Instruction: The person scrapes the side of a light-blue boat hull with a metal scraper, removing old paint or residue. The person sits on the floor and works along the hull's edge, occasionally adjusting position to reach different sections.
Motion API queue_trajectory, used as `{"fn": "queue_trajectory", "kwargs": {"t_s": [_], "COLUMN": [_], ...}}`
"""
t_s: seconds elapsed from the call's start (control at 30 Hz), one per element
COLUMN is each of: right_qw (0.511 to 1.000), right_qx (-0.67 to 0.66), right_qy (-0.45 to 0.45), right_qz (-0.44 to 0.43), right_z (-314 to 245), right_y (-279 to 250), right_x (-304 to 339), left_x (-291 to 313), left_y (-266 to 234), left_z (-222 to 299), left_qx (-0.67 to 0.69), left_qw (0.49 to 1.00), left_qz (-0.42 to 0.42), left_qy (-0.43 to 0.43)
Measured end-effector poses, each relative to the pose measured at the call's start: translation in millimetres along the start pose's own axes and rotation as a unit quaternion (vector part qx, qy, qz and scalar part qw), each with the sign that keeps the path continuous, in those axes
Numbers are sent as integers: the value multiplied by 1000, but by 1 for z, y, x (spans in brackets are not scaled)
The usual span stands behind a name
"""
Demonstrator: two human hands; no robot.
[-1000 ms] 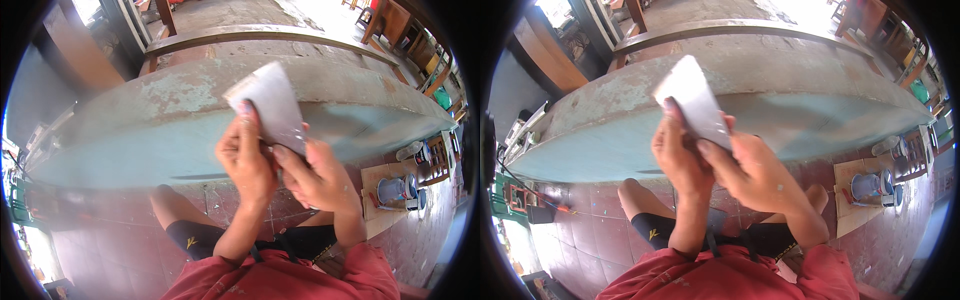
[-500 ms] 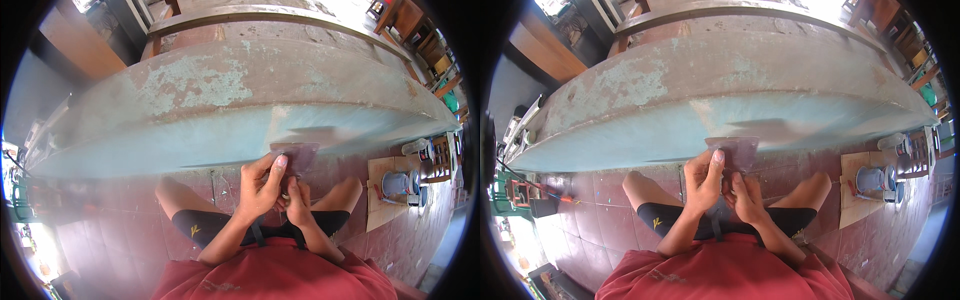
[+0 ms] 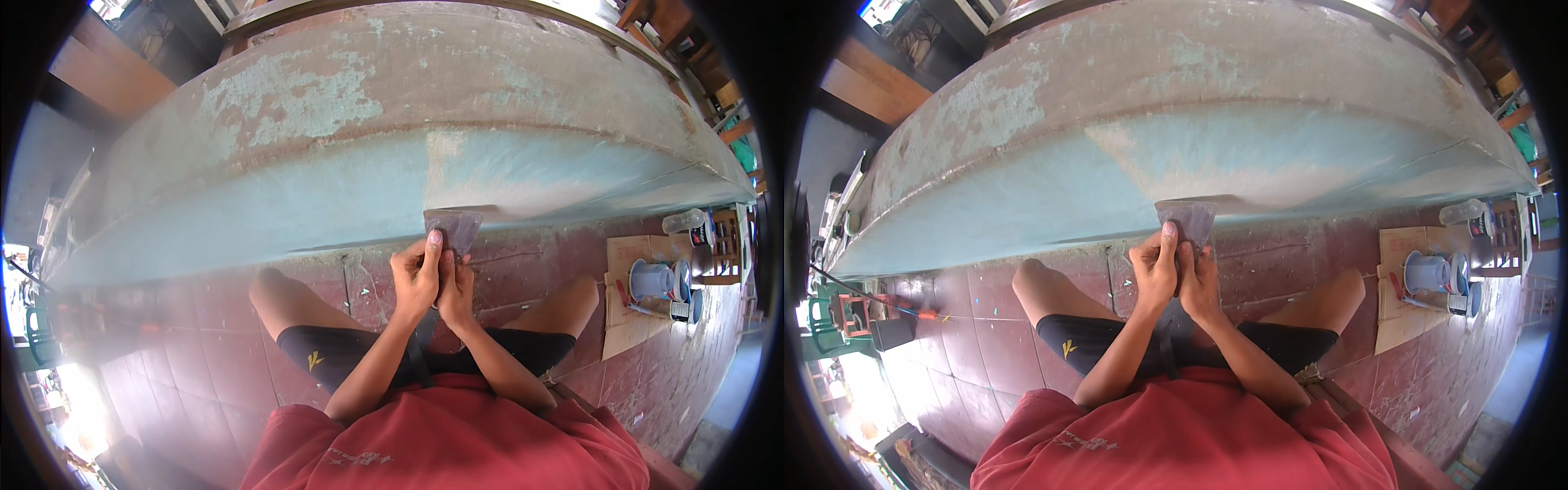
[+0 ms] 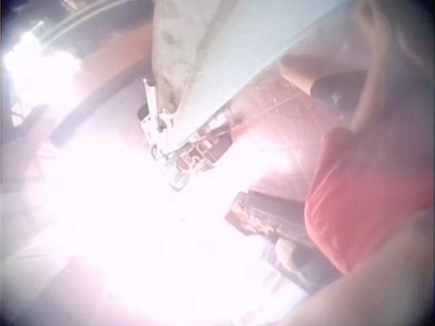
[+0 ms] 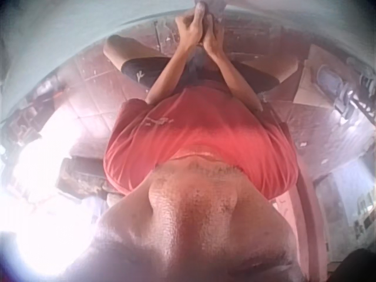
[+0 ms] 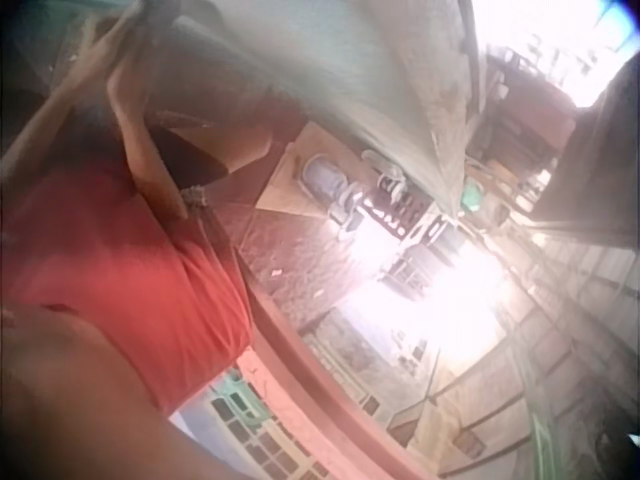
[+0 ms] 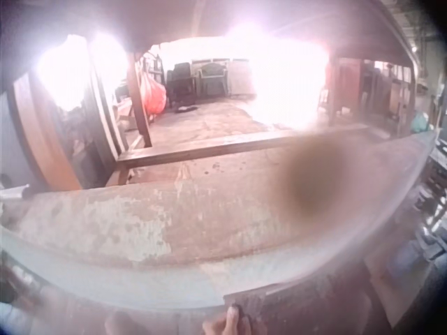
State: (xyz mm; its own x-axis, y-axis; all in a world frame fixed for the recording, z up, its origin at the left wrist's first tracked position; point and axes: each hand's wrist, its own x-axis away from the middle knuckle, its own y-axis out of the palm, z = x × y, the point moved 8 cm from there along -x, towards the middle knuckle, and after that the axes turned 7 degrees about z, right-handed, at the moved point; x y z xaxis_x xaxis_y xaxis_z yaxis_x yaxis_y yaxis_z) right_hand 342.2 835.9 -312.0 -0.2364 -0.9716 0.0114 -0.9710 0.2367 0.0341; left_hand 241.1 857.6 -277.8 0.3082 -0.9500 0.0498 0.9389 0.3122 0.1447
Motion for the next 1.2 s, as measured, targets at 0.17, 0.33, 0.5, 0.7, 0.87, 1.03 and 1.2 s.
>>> {"fn": "queue_trajectory", "kwargs": {"t_s": [0.17, 0.33, 0.5, 0.7, 0.87, 1.03, 1.2], "right_qw": [999, 999, 995, 999, 999, 999, 999], "right_qx": [1, -28, -68, -23, 43, -6, -12], "right_qy": [-35, -14, -21, -3, -29, -25, -20], "right_qz": [-1, -26, 65, -26, 16, -42, 39], "right_z": [-19, -9, -4, -7, -3, -30, 7], "right_y": [5, 8, 6, 9, 2, 10, 2], "right_x": [-12, -14, -17, -19, -17, -24, -10], "left_x": [-7, -7, -11, -12, -7, -13, -4], "left_y": [1, -1, 1, -1, -1, 2, -5], "left_z": [24, 29, 22, 32, 11, 56, -12], "left_qx": [-6, 15, -19, 6, -14, 26, -13], "left_qw": [998, 998, 996, 997, 997, 995, 998], "left_qz": [21, 29, 30, 24, 47, 44, 48], "left_qy": [59, 58, 79, 76, 65, 85, 46]}}
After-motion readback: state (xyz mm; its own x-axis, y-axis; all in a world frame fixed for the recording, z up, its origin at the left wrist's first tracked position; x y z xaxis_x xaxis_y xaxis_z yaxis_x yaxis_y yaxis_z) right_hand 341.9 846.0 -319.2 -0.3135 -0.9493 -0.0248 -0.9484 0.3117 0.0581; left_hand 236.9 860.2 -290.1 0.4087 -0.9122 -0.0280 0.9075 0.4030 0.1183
